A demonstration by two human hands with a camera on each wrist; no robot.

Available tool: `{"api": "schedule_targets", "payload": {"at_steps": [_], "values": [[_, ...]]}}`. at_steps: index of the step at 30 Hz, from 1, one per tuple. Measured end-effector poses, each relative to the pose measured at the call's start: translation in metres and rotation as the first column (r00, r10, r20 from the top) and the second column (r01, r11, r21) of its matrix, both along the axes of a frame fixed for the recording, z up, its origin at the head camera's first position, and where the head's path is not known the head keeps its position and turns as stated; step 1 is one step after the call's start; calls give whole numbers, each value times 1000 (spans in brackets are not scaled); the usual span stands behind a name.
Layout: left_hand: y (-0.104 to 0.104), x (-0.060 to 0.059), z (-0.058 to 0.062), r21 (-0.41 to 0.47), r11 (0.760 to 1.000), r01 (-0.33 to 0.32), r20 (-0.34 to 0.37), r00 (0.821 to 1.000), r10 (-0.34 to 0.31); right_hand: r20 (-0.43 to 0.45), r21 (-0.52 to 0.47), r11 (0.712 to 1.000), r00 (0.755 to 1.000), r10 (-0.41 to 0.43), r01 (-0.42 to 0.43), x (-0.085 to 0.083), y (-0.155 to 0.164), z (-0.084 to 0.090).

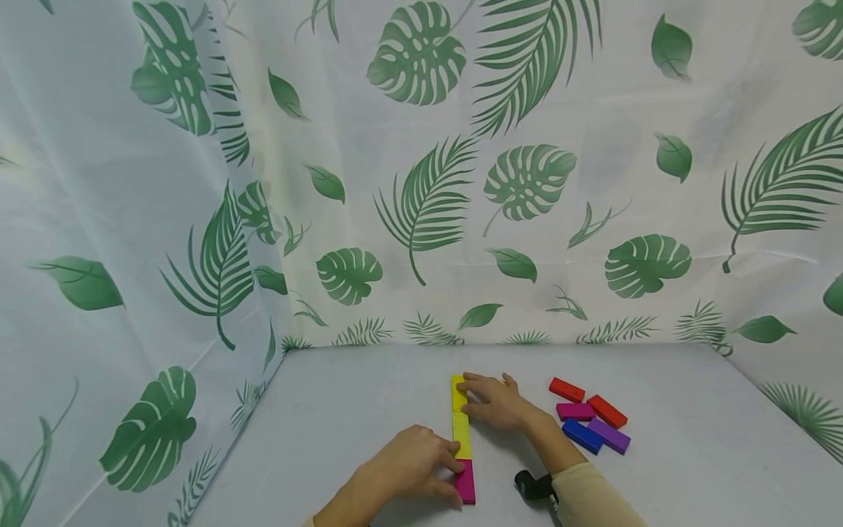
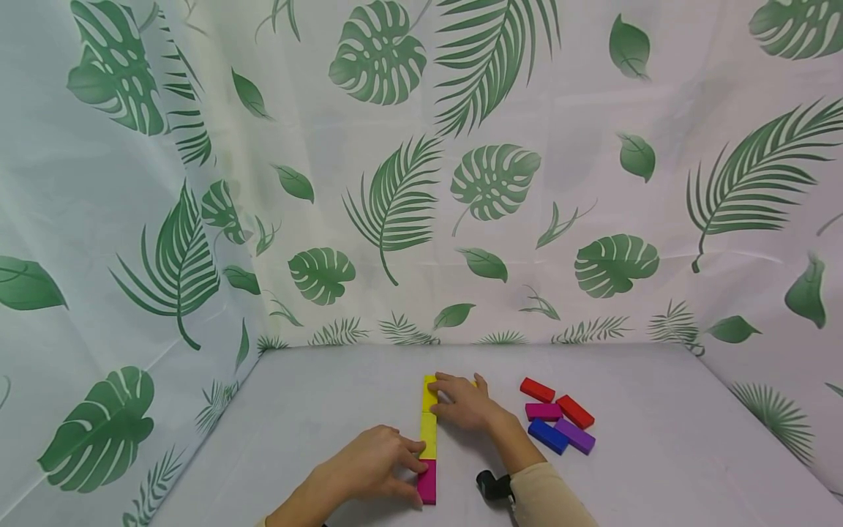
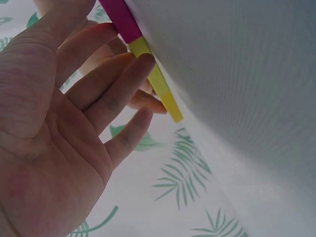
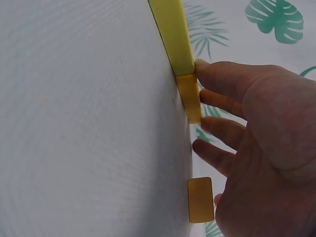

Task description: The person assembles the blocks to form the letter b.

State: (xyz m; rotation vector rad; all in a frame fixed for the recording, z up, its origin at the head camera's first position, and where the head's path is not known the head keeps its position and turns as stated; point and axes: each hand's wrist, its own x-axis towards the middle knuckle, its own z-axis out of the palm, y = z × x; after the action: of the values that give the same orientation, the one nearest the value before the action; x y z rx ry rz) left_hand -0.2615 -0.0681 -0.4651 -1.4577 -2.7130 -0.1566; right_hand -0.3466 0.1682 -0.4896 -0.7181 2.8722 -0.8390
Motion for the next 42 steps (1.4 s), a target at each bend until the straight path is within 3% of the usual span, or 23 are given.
{"api": "schedule_targets", "payload": {"at_steps": [12, 26, 42], "values": [[3, 2, 6, -31, 997, -66, 106, 992, 69, 2, -2, 1000, 1000, 0, 0, 0, 2, 1], [3, 2, 4, -22, 999, -45, 77, 996, 47, 12, -54, 999, 1000, -2, 3, 0, 7, 4], [2, 2, 3, -19, 999, -42, 67, 997, 43, 10, 9, 1000, 1000, 19, -19, -4, 2, -2]]}}
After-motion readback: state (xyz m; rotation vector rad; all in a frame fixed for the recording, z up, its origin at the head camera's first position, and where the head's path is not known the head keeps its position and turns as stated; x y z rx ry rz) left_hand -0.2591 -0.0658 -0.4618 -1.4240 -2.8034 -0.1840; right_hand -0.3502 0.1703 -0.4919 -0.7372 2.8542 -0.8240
